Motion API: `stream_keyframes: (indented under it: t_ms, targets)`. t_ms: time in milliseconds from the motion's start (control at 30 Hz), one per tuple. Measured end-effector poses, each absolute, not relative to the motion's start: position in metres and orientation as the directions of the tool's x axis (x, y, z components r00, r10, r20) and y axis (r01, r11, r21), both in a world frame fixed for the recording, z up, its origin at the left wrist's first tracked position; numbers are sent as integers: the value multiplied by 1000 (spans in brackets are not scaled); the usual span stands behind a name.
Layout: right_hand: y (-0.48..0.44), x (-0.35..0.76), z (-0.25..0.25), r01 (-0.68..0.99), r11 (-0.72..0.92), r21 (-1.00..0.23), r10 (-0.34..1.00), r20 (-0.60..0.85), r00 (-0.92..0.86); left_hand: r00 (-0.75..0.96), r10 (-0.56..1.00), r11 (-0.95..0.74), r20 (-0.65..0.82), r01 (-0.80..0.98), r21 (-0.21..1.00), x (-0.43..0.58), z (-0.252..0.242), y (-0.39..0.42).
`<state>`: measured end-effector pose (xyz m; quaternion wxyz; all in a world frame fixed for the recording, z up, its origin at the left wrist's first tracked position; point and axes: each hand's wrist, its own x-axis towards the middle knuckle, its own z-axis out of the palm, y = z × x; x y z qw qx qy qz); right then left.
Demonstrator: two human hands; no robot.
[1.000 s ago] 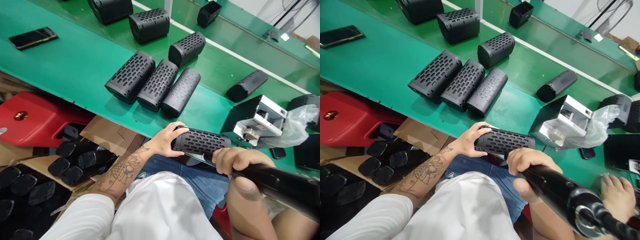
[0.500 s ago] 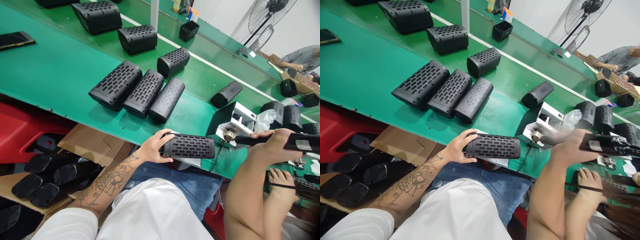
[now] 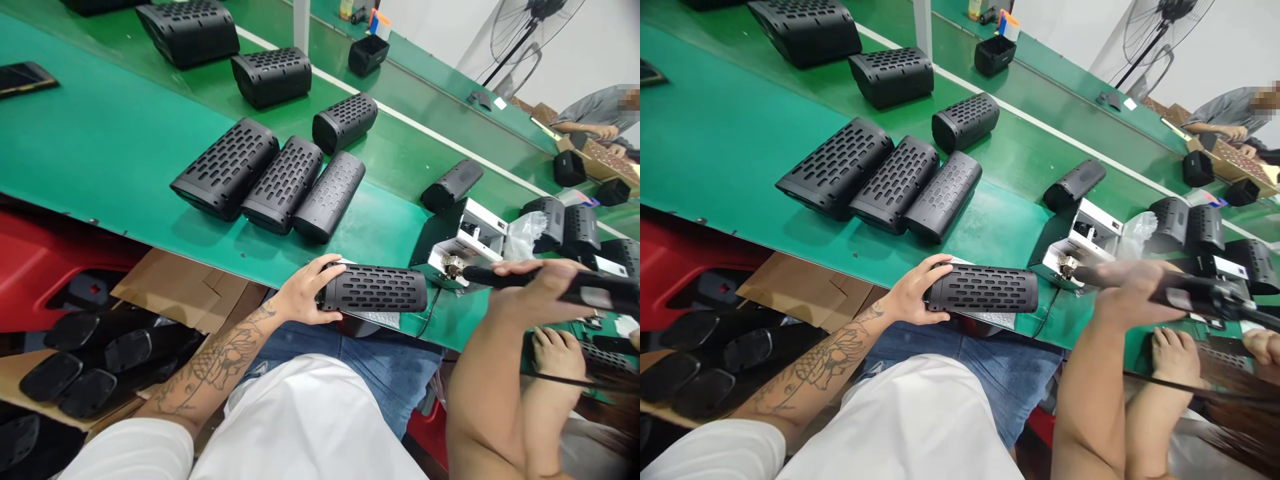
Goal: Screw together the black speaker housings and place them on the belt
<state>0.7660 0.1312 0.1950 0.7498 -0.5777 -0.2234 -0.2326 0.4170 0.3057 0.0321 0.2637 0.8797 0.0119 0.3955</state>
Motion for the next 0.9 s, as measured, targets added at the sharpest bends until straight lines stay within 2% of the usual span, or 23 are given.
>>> stream_keyframes:
  t_ms: [233, 433, 600, 700, 833, 900]
  targets:
    - [122, 753, 187, 607, 284, -742, 37, 641, 766, 682, 229, -883, 695, -155, 443, 417, 34, 305]
    - [118, 764, 180, 701, 329, -633, -93, 717, 691, 690, 225, -886, 688, -149, 439, 417, 33, 306]
    - [122, 754, 175, 623, 339, -704, -14, 659, 752, 691, 236, -879, 683, -148, 453, 417, 32, 306]
    - [115, 746, 179, 650, 352, -673, -12, 691, 722, 690, 241, -881, 682, -140, 452, 417, 32, 306]
    - [109, 752, 184, 725, 376, -577, -111, 748, 654, 682, 231, -890, 694, -140, 433, 417, 32, 305]
    - [111, 758, 184, 737, 359, -573, -156, 742, 652, 683, 230, -892, 693, -137, 431, 417, 33, 306]
